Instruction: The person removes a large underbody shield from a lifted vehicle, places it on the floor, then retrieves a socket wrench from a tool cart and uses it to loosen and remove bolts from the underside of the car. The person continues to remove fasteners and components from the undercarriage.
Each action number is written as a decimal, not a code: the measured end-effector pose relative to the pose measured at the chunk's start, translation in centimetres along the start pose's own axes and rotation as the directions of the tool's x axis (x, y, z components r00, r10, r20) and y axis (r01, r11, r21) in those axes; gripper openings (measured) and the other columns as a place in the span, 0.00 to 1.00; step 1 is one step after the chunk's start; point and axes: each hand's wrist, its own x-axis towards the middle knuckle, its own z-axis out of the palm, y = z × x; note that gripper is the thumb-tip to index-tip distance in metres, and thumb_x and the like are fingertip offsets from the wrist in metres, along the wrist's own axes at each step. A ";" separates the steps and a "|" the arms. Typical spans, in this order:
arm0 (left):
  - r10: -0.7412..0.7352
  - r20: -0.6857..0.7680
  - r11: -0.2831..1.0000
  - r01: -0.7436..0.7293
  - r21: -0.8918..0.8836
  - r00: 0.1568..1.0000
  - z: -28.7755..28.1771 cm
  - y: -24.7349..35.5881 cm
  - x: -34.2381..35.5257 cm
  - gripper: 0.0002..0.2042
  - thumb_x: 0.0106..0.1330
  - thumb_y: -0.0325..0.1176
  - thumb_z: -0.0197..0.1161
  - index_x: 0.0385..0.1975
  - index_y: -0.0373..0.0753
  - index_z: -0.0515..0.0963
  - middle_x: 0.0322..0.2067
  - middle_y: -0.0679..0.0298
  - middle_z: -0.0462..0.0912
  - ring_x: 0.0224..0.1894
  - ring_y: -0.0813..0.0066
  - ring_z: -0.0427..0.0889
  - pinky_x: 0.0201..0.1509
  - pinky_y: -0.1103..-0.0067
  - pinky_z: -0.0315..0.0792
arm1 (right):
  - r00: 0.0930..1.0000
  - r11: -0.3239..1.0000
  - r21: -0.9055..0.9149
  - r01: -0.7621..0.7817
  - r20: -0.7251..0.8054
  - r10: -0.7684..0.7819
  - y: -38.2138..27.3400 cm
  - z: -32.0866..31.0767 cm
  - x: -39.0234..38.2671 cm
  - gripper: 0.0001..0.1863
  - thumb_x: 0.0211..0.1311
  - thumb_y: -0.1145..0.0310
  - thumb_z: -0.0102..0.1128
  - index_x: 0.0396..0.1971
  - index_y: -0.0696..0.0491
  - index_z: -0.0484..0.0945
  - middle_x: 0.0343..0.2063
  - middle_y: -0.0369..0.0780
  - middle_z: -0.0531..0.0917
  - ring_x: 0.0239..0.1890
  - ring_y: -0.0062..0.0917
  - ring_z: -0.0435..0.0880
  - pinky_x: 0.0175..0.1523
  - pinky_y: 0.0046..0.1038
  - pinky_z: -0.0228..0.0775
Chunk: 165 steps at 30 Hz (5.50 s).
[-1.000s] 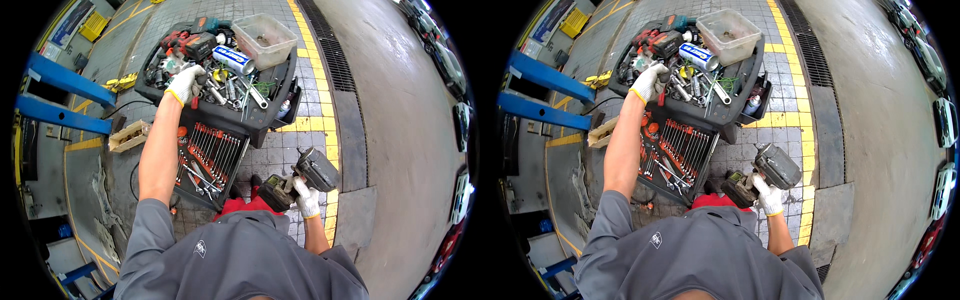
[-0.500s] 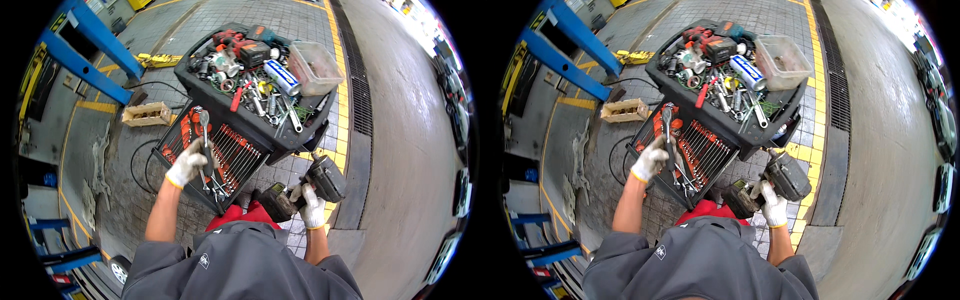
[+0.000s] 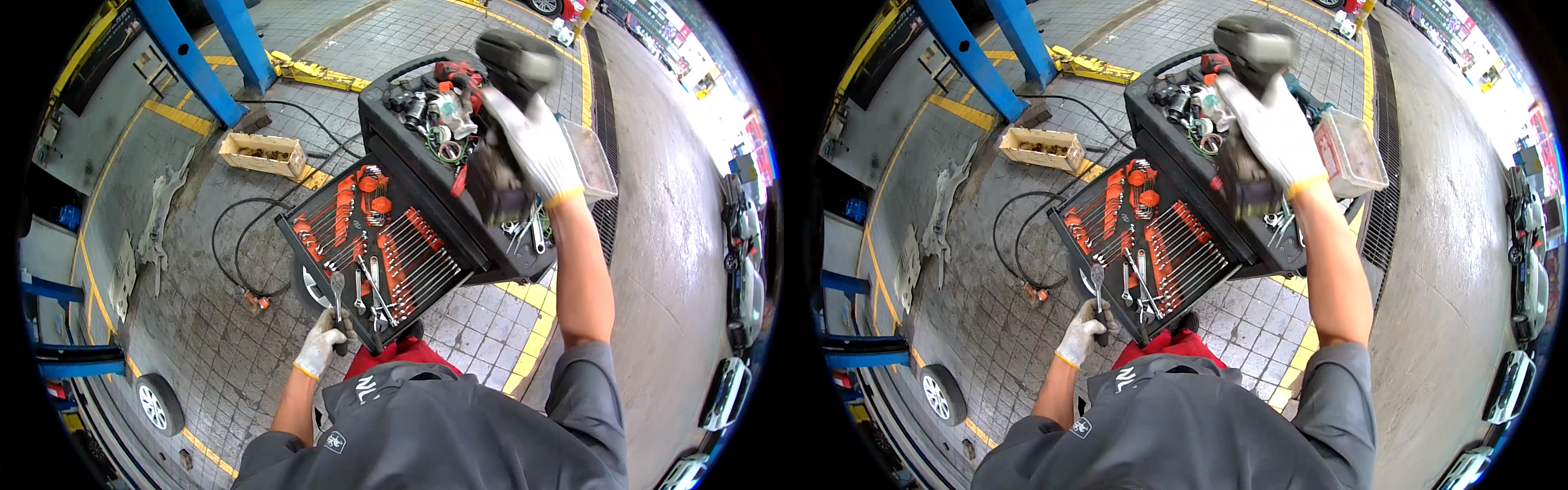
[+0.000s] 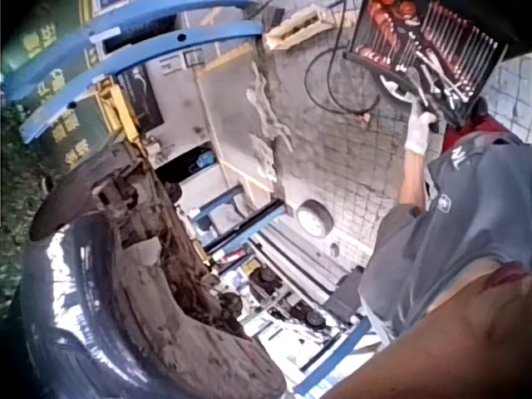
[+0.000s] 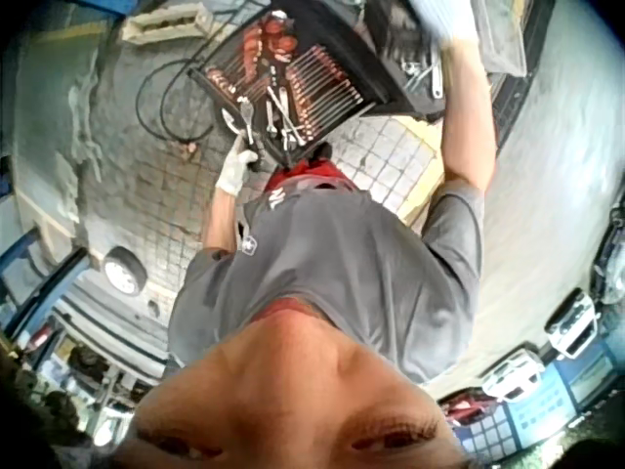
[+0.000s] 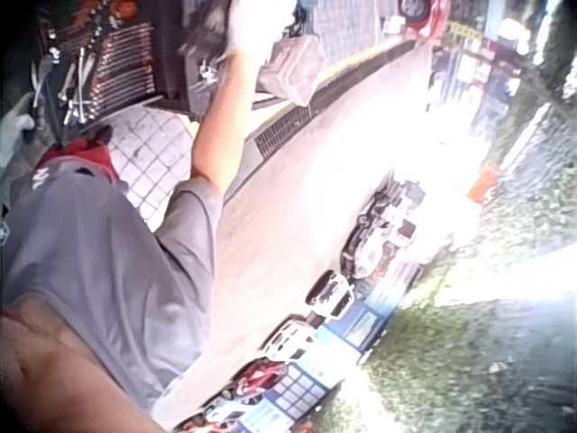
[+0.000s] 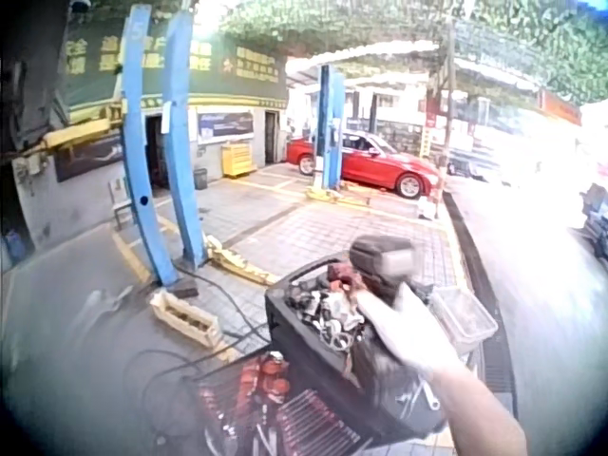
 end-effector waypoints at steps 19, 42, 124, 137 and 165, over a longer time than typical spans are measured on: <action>-0.097 -0.556 0.994 0.051 -0.096 0.825 -7.6 -5.7 -6.8 0.31 0.50 0.18 0.55 0.61 0.32 0.74 0.36 0.63 0.75 0.33 0.68 0.79 0.36 0.73 0.82 | 0.993 0.674 -0.732 -0.096 -0.026 0.112 10.2 17.0 24.3 0.22 0.72 0.57 0.57 0.55 0.56 0.85 0.57 0.54 0.86 0.60 0.45 0.87 0.64 0.41 0.79; 0.126 0.010 0.981 -0.126 0.147 0.992 9.1 1.2 5.0 0.30 0.65 0.25 0.61 0.70 0.30 0.69 0.61 0.53 0.80 0.60 0.63 0.81 0.66 0.71 0.74 | 0.874 0.864 -0.135 0.485 0.100 -0.475 27.1 27.6 -15.4 0.30 0.85 0.44 0.37 0.56 0.56 0.77 0.54 0.51 0.84 0.52 0.48 0.87 0.62 0.44 0.76; -0.098 0.100 0.284 -0.068 0.956 0.990 -2.7 -8.5 11.3 0.37 0.72 0.70 0.53 0.47 0.35 0.84 0.48 0.43 0.88 0.56 0.43 0.84 0.63 0.59 0.74 | 0.931 0.855 -0.380 -0.352 -0.047 0.362 26.8 22.8 -30.1 0.27 0.68 0.56 0.67 0.65 0.46 0.74 0.58 0.48 0.84 0.59 0.47 0.85 0.63 0.43 0.77; -0.071 0.113 0.422 -0.072 0.904 0.991 1.4 -6.5 11.4 0.28 0.72 0.59 0.62 0.50 0.36 0.84 0.46 0.48 0.89 0.51 0.52 0.87 0.59 0.66 0.77 | 0.855 0.836 -0.270 -0.478 0.075 0.513 28.0 19.7 -27.8 0.26 0.68 0.52 0.67 0.59 0.51 0.77 0.50 0.53 0.88 0.55 0.52 0.86 0.59 0.48 0.77; 0.037 0.622 -0.042 -0.621 0.783 0.782 25.9 -1.1 26.3 0.18 0.73 0.47 0.63 0.56 0.45 0.84 0.51 0.55 0.88 0.54 0.53 0.87 0.59 0.63 0.80 | 0.814 0.883 -0.081 -0.461 0.357 0.458 29.9 14.8 -26.0 0.26 0.70 0.51 0.65 0.63 0.45 0.75 0.51 0.48 0.89 0.55 0.47 0.88 0.60 0.46 0.78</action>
